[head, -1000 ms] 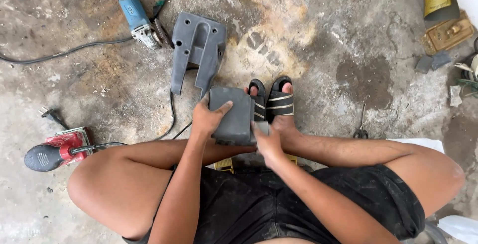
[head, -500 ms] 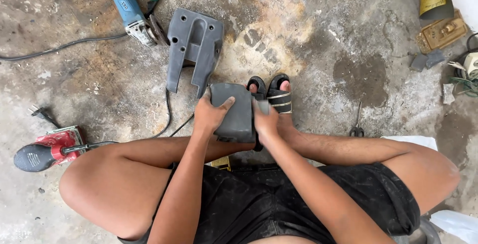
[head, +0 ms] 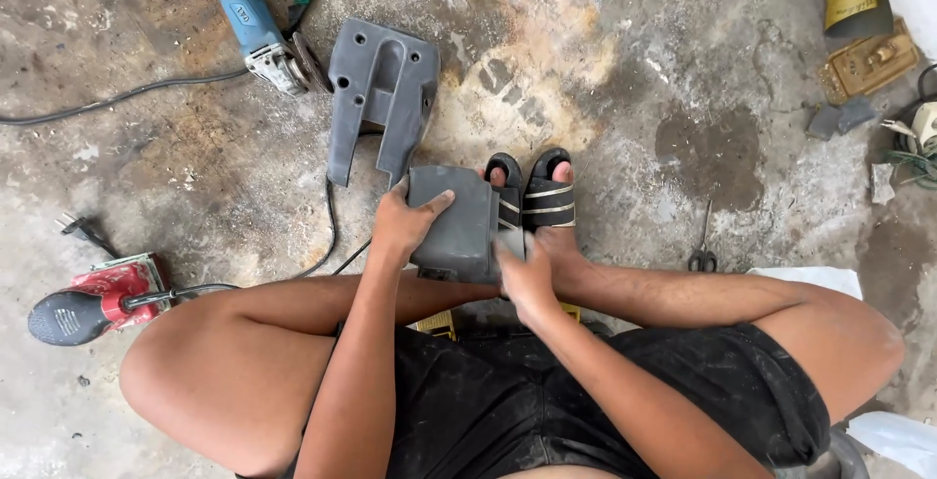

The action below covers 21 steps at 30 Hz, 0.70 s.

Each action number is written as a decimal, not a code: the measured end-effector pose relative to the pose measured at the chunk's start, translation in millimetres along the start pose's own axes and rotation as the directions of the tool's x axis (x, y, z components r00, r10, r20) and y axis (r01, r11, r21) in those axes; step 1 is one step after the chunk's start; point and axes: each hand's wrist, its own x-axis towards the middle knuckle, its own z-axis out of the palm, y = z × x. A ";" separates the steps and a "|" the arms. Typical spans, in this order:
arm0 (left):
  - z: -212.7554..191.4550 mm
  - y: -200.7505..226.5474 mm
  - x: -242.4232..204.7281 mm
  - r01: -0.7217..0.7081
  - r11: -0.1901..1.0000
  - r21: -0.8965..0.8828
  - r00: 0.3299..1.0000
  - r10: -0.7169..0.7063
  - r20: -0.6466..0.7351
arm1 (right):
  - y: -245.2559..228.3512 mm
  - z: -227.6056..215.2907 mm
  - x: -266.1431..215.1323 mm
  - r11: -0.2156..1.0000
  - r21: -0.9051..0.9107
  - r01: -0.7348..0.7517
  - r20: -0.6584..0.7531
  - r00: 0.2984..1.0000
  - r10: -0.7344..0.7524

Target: The person sits on the floor and sands a gray plastic object using a sanding block. They hold the object with one hand and rub the sanding block against its surfaces and edges, rotating it to work on different sides.

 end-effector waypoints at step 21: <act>8.6 -9.1 14.3 -0.059 0.998 0.013 0.998 0.059 -0.024 | -34.0 10.5 -20.1 0.992 -0.082 0.100 -0.163 0.980 -0.112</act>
